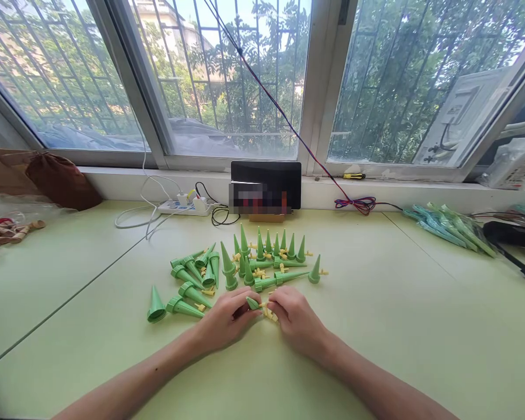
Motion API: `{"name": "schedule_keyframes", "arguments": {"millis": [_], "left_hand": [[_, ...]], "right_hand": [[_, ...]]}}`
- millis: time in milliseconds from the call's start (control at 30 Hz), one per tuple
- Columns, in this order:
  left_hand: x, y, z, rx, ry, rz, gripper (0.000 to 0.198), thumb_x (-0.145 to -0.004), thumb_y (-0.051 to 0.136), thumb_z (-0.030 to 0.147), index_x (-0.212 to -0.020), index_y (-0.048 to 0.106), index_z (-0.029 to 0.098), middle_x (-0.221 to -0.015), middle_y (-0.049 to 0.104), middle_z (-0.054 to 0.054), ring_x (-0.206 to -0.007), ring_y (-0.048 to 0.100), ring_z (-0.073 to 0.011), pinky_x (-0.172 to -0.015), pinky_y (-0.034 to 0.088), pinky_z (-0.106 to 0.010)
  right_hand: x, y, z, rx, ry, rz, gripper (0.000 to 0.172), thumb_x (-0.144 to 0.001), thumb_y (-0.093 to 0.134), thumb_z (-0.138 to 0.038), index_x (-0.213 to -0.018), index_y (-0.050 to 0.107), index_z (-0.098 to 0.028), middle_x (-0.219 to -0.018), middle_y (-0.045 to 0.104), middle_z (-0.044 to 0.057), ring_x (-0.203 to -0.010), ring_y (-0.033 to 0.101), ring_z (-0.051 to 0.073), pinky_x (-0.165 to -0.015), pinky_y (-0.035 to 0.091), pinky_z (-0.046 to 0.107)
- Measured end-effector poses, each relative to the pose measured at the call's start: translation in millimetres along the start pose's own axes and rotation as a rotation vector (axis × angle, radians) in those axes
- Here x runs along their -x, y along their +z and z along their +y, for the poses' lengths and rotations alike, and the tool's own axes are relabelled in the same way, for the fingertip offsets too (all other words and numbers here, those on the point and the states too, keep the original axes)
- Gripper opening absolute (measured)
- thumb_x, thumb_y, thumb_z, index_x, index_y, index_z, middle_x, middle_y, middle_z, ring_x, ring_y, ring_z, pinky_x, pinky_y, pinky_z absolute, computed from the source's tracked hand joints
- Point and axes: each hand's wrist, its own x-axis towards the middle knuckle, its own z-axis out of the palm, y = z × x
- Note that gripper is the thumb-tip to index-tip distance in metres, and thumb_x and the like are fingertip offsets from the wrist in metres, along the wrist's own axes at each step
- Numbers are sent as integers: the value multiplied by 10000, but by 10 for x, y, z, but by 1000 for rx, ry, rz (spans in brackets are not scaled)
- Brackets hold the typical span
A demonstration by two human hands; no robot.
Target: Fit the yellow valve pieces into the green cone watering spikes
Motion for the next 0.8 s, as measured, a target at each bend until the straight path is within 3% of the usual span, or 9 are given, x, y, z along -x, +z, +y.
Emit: {"name": "schedule_keyframes", "arguments": {"millis": [267, 400, 533, 800], "left_hand": [[2, -1, 28, 23, -1, -11, 112, -968, 571, 251, -967, 660, 183, -771, 573, -13, -679, 506, -148, -636, 401, -244], [-19, 1, 36, 57, -34, 7, 98, -946, 600, 247, -929, 664, 174, -755, 583, -11, -666, 494, -145, -627, 396, -249], [-32, 16, 29, 112, -92, 54, 64, -912, 634, 224, -901, 661, 166, -705, 546, 14, -603, 443, -126, -585, 373, -248], [-31, 7, 36, 127, -120, 86, 53, -897, 646, 218, -883, 653, 168, -639, 483, 41, -577, 419, -122, -574, 362, -246]], "right_hand": [[-8, 16, -1, 49, 2, 8, 364, -1037, 402, -224, -674, 374, -220, -655, 488, -8, -616, 462, 159, -582, 368, 266], [0, 19, -17, 8, 49, 23, 322, -1039, 425, -232, -720, 462, -215, -695, 558, 7, -647, 508, 170, -608, 402, 273], [8, 3, -35, -81, 71, 22, 167, -1028, 465, -234, -921, 591, -209, -843, 645, 39, -752, 588, 190, -670, 462, 285], [7, -15, -11, -90, 36, 15, 109, -1007, 498, -204, -951, 592, -217, -846, 640, 35, -762, 607, 195, -688, 481, 295]]}}
